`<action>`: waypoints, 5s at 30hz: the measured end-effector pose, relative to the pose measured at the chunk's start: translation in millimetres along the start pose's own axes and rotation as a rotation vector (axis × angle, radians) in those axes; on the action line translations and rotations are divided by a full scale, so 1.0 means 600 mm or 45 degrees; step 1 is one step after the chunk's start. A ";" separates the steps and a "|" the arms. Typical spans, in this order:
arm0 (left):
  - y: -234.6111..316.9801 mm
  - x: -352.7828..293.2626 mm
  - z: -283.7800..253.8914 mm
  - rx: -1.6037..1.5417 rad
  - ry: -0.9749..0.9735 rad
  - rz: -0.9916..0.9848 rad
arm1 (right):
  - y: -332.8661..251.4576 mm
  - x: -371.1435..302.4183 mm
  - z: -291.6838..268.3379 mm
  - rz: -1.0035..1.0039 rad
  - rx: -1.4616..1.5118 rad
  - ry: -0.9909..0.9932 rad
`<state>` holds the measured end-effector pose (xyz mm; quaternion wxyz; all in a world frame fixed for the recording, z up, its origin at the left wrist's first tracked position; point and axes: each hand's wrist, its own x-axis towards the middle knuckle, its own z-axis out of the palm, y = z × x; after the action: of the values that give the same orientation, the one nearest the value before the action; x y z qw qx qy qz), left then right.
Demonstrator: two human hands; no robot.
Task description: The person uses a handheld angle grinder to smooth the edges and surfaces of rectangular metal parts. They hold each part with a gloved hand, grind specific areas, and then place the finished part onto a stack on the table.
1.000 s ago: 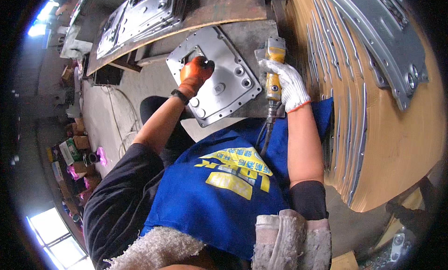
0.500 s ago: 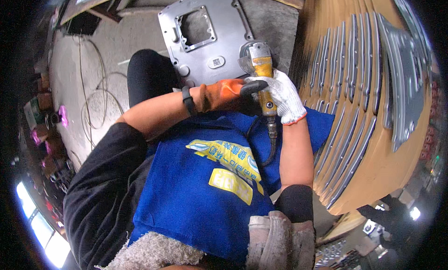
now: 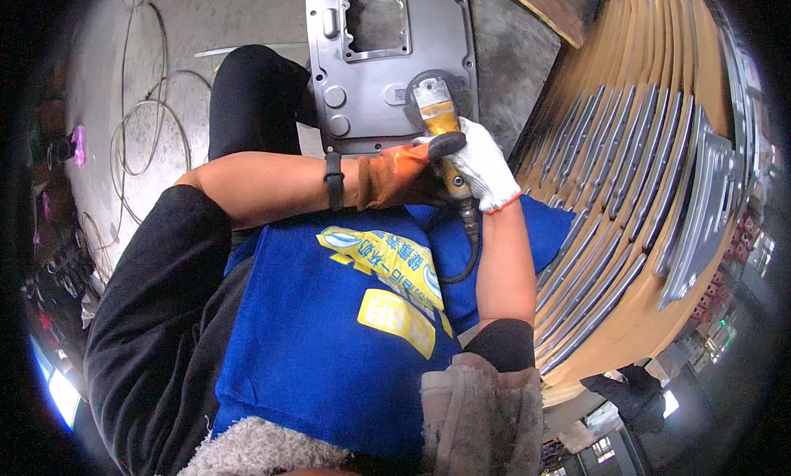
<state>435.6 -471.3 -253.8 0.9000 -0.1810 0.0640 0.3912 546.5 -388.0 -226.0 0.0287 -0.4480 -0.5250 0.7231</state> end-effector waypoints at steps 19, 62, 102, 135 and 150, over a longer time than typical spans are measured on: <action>-0.007 0.004 0.032 0.050 0.345 0.214 | -0.002 0.009 0.004 0.032 -0.074 0.093; -0.048 -0.002 0.007 0.376 0.575 0.379 | -0.009 -0.004 0.019 0.148 -0.022 -0.012; -0.055 -0.008 0.010 0.317 0.571 0.365 | -0.017 -0.016 0.026 0.113 -0.246 -0.033; -0.013 0.018 0.001 0.801 0.614 0.382 | -0.034 -0.001 0.028 0.172 0.146 0.096; -0.037 0.002 0.008 0.209 0.427 0.226 | -0.021 -0.017 0.028 0.131 0.178 0.032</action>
<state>452.8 -482.7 -243.5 0.8505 -0.1634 0.2603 0.4269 535.8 -399.6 -208.9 0.0293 -0.4803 -0.4491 0.7528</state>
